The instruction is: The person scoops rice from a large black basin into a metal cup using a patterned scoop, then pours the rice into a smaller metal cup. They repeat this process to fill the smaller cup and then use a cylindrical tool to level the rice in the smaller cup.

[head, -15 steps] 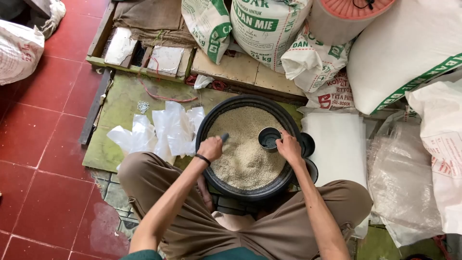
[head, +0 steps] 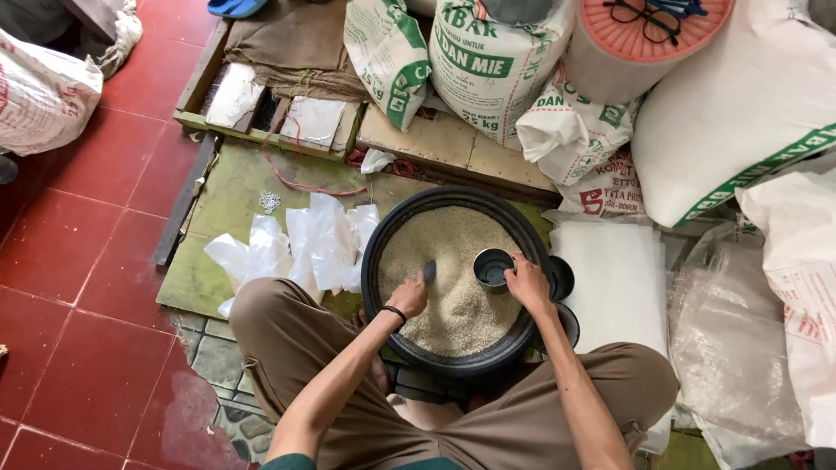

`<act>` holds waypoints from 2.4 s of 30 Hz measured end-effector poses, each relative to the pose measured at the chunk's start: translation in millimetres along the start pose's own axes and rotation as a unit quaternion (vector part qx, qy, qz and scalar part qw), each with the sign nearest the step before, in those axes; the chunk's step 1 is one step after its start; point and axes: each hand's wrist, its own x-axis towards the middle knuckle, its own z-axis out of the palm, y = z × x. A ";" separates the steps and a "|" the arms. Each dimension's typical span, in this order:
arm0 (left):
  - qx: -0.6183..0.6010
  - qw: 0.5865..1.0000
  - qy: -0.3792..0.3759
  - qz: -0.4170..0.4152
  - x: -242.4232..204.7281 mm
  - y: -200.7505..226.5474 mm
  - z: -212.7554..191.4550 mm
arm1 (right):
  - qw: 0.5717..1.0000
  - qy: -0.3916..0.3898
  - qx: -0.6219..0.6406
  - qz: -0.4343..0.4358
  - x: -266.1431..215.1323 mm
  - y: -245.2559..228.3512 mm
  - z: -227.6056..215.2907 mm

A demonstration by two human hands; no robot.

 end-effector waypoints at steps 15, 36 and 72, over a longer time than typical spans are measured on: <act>-0.014 1.000 0.013 0.011 49.3 16.5 -33.2 | 1.000 0.022 -0.003 0.011 -5.9 -2.5 -5.3; 0.005 0.999 0.042 0.035 51.9 66.3 -96.2 | 0.999 0.004 0.013 0.030 2.4 1.0 -9.0; -0.009 0.998 -0.051 -0.027 -61.5 -0.7 -54.6 | 0.995 -0.043 -0.058 0.072 8.0 9.3 -3.0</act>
